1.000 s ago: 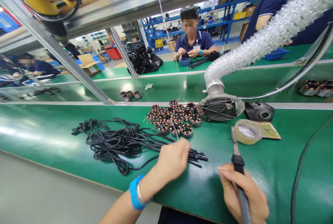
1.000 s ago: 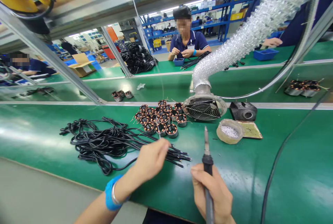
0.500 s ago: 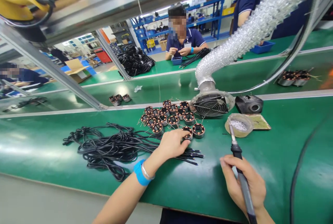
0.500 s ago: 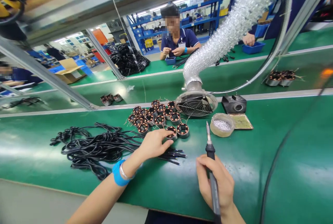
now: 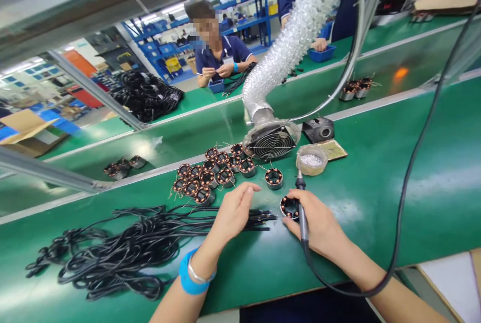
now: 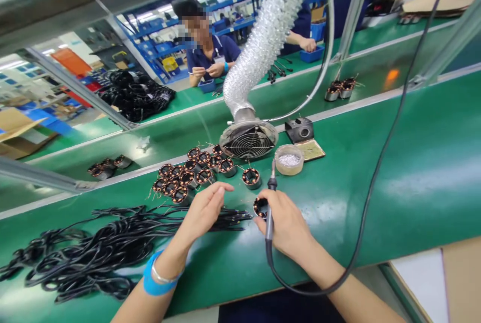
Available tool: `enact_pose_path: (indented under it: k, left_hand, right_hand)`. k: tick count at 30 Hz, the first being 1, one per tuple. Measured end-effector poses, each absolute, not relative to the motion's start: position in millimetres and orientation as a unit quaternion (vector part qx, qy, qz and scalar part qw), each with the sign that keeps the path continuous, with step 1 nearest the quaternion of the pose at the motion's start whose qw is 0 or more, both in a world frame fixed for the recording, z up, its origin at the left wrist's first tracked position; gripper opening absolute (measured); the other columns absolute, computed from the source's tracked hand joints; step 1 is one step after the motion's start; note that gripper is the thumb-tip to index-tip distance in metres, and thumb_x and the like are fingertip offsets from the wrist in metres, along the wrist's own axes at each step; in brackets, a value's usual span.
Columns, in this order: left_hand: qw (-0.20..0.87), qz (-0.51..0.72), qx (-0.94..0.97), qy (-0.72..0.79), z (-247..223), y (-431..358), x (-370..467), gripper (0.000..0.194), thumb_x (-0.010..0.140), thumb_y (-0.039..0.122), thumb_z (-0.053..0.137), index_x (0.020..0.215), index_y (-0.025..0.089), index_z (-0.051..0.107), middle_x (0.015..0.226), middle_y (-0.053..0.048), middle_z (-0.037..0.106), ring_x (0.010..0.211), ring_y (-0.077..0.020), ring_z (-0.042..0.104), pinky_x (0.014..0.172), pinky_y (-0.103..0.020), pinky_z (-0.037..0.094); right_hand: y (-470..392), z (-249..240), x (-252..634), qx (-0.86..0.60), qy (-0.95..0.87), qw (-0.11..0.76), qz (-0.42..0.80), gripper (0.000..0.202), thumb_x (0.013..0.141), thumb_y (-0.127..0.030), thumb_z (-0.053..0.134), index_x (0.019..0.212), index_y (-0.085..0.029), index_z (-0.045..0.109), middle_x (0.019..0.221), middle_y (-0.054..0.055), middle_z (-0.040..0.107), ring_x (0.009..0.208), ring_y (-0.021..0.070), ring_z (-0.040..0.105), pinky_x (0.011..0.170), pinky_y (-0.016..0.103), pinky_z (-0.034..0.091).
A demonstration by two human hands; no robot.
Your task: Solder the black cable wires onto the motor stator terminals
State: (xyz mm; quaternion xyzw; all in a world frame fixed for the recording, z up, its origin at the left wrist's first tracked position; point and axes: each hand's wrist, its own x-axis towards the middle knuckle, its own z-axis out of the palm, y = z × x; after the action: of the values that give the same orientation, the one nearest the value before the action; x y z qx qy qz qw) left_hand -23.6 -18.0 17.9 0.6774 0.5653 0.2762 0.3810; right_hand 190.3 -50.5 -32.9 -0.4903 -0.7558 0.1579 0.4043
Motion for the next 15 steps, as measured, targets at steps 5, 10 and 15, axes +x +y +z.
enact_pose_path:
  k: [5, 10, 15]
  left_hand:
    - [0.464, 0.222, 0.670, 0.535, 3, -15, -23, 0.034, 0.096, 0.041, 0.041, 0.102, 0.018, 0.064, 0.066, 0.001, 0.063, 0.052, -0.0125, 0.052, 0.054, -0.022, 0.038]
    - [0.502, 0.125, 0.704, 0.486, 4, -14, -13, 0.028, 0.087, 0.040, 0.055, 0.078, 0.015, 0.064, 0.060, 0.003, 0.054, 0.057, -0.0114, 0.044, 0.053, -0.022, 0.033]
    - [0.587, 0.098, 0.649, 0.474, 12, -10, -18, 0.031, 0.076, 0.045, 0.066, 0.067, 0.016, 0.059, 0.057, 0.003, 0.050, 0.055, -0.0096, 0.040, 0.052, -0.021, 0.031]
  right_hand:
    - [-53, -38, 202, -0.489, -0.747, 0.395, 0.219, 0.042, 0.074, -0.023, 0.074, 0.110, -0.024, 0.052, 0.104, 0.005, 0.071, 0.090, 0.0223, 0.071, 0.077, 0.034, 0.059]
    - [-63, -40, 218, -0.461, -0.757, 0.384, 0.260, 0.051, 0.075, -0.030, 0.078, 0.118, -0.024, 0.051, 0.115, 0.009, 0.070, 0.101, 0.0242, 0.070, 0.084, 0.036, 0.059]
    - [-65, -36, 220, -0.408, -0.774, 0.391, 0.287, 0.044, 0.082, -0.016, 0.059, 0.124, -0.022, 0.047, 0.127, 0.013, 0.065, 0.116, 0.0246, 0.065, 0.097, 0.040, 0.055]
